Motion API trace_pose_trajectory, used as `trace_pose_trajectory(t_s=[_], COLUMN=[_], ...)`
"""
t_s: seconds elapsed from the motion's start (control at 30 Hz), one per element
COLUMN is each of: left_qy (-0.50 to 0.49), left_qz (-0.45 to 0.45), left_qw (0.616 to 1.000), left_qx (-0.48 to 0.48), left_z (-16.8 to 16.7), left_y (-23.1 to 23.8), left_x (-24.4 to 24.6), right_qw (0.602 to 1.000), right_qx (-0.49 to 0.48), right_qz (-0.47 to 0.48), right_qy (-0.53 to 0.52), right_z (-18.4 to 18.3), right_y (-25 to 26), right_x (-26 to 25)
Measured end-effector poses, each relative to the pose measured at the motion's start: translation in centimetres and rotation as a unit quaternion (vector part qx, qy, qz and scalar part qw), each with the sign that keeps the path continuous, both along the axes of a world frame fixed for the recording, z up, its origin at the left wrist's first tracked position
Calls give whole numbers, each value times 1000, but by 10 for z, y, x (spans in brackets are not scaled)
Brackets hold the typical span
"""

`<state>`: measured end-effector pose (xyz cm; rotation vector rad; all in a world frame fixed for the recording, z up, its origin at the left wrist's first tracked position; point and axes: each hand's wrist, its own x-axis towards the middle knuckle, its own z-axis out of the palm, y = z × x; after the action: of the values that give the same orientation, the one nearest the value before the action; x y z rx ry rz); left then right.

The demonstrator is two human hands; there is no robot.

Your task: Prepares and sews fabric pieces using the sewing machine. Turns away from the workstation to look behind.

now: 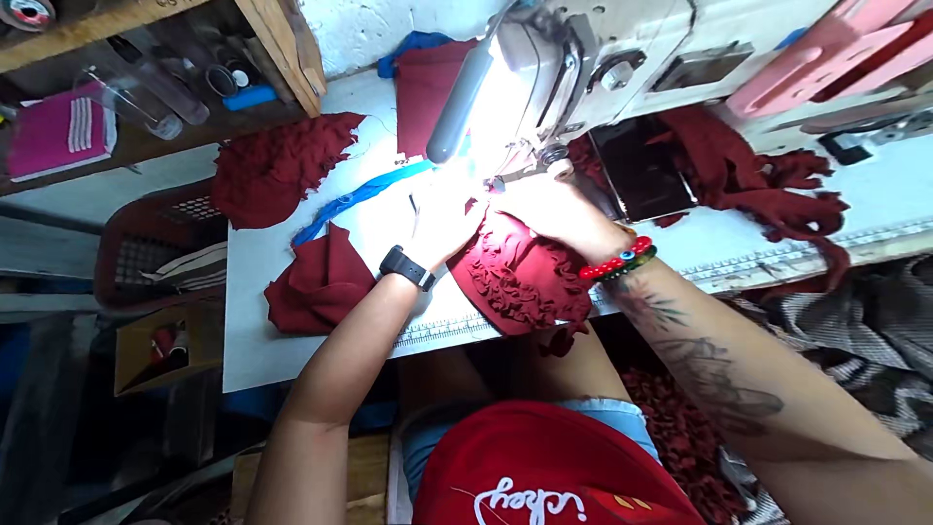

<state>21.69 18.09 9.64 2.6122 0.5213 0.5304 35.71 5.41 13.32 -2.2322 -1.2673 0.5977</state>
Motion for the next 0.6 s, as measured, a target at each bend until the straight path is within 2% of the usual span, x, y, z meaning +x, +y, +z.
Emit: trace_pose_trajectory(t_s=[0.1, 0.2, 0.33, 0.43, 0.53, 0.6], left_qy=[16, 4, 24, 26, 27, 29], left_qz=[6, 13, 13, 12, 6, -39], left_qw=[1000, 1000, 999, 999, 998, 994], left_qx=[4, 15, 21, 35, 64, 100], left_z=[1, -3, -2, 1, 15, 25], left_y=[-1, -1, -2, -3, -6, -14], left_x=[-1, -1, 0, -3, -12, -20], right_qw=[993, 981, 980, 965, 954, 957], right_qx=[116, 193, 162, 140, 128, 101], right_qz=[-5, -20, -22, 28, 97, 107], right_qy=[-23, -24, -115, -221, -254, -251], right_z=[-20, -22, -23, -23, -18, -15], right_y=[-7, -20, -19, -23, -37, -42], right_x=[-4, -21, -30, -42, -57, -61])
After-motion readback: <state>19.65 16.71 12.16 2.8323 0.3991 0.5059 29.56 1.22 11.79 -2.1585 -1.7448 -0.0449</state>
